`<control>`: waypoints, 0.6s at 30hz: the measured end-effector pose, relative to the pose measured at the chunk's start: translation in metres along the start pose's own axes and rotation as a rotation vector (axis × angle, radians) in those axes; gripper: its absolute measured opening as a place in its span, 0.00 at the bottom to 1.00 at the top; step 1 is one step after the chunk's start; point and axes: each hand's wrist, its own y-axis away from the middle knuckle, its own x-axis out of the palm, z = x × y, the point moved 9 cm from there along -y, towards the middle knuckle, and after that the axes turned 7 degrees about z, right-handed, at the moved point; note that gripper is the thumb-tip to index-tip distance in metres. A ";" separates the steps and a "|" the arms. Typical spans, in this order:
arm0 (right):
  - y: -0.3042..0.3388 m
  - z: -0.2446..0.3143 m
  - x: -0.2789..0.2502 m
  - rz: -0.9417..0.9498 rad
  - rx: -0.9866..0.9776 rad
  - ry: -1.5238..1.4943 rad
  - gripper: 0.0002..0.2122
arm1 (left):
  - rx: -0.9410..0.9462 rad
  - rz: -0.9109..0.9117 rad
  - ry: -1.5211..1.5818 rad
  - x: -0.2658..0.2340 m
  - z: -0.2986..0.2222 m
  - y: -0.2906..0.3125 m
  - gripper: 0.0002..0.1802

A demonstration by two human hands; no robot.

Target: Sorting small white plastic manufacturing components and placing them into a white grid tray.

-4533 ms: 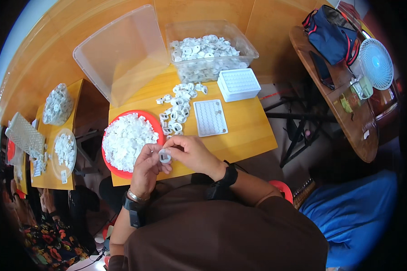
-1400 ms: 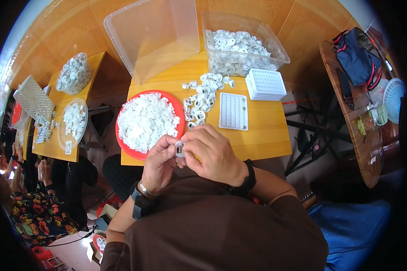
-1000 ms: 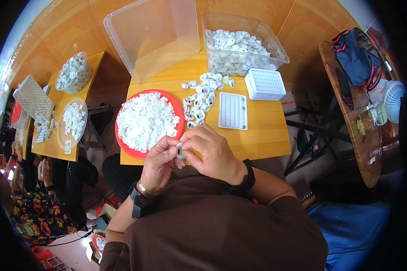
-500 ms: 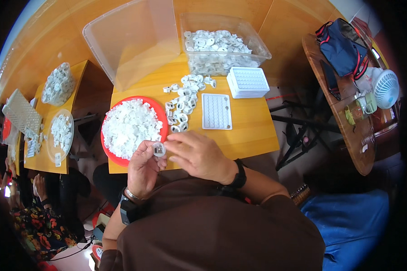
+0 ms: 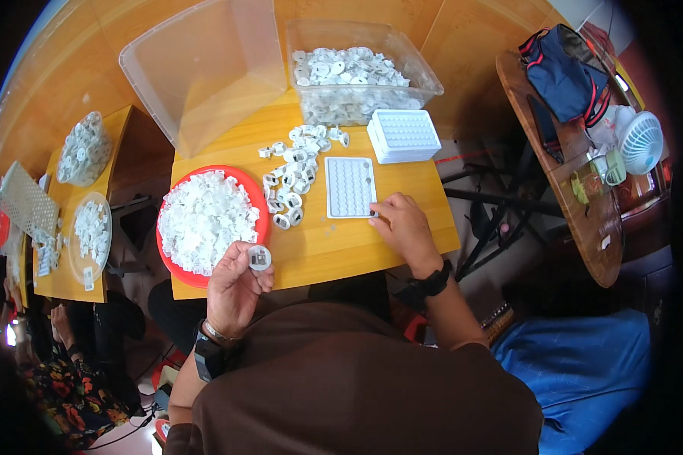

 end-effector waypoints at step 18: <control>-0.001 0.003 -0.009 -0.207 0.024 -0.200 0.04 | 0.027 0.018 0.003 0.001 -0.004 0.006 0.12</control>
